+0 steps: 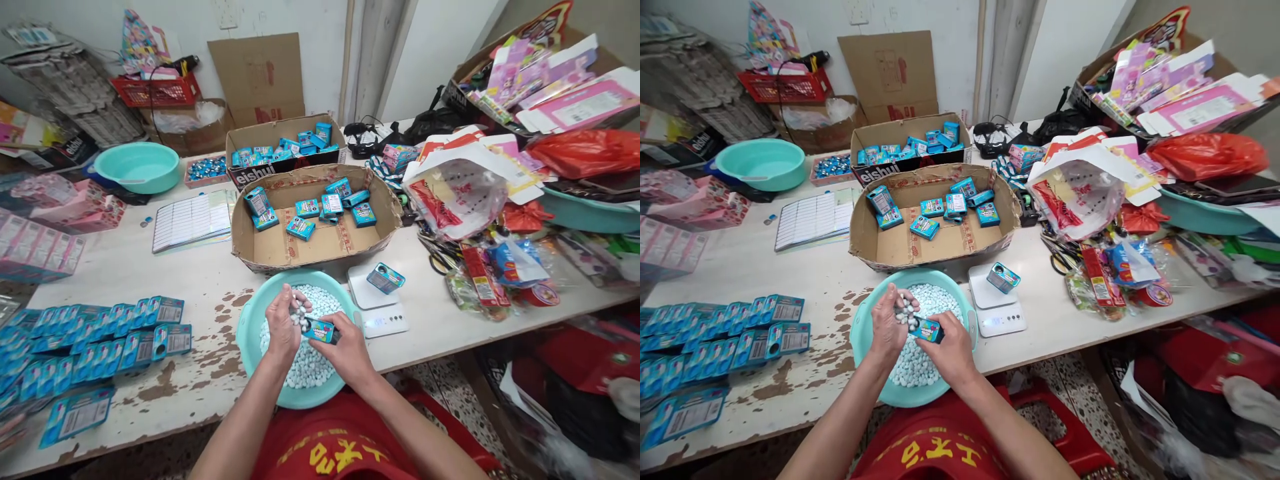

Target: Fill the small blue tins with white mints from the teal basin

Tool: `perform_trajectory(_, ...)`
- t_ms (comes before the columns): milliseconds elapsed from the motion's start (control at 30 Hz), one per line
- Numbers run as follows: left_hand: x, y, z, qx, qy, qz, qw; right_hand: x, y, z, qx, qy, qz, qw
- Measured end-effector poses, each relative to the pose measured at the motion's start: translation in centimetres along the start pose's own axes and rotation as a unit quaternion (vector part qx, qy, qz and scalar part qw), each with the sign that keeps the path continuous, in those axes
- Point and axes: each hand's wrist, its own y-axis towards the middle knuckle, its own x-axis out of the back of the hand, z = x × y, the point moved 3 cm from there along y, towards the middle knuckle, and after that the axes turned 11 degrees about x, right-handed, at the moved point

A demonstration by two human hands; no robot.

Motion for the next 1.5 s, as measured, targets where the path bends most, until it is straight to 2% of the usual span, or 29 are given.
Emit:
perform_trajectory(267,-0.7,-0.2,0.3,-0.011,0.025,-0.002,1.0,0.5,0.0,-0.3,0.004,0.022,-0.027,0.999)
perform_trajectory(433,-0.9,-0.4,0.7,-0.003,0.033,-0.008,0.999,0.3,0.0,-0.5,-0.013,0.016,-0.019,1.0)
perform_trajectory(633,-1.1,-0.6,0.6,-0.063,0.063,-0.037,0.995,0.6,0.2,-0.1,0.012,0.016,-0.037,0.999)
perform_trajectory(733,-0.8,0.3,1.4,-0.031,0.063,-0.054,0.996,0.3,0.1,-1.0,-0.009,0.017,-0.041,0.999)
perform_trajectory(800,-0.6,0.8,2.0,0.007,0.045,-0.044,0.998,0.0,0.1,-1.8,-0.024,0.029,-0.039,0.999)
perform_trajectory(900,-0.6,0.9,2.0,0.044,0.009,-0.016,0.999,0.0,0.0,-2.4,-0.026,0.067,-0.051,0.996)
perform_trajectory(1033,-0.9,0.0,0.8,0.076,-0.022,0.003,0.997,0.3,-0.3,-3.2,-0.061,0.155,-0.06,0.984)
perform_trajectory(1167,-1.0,-0.5,-0.4,0.074,-0.048,0.009,0.996,0.1,-1.1,-4.6,-0.159,0.306,-0.059,0.937)
perform_trajectory(1233,-0.8,-0.4,-0.6,0.069,-0.051,-0.002,0.996,0.0,-1.5,-5.0,-0.176,0.326,-0.056,0.927)
perform_trajectory(1367,-0.9,-0.4,0.2,0.06,-0.027,-0.005,0.998,0.0,-1.4,-4.5,-0.126,0.25,-0.054,0.958)
perform_trajectory(1500,-1.3,-0.6,1.5,0.015,0.023,-0.014,1.0,0.1,-0.9,-3.8,-0.076,0.184,-0.056,0.978)
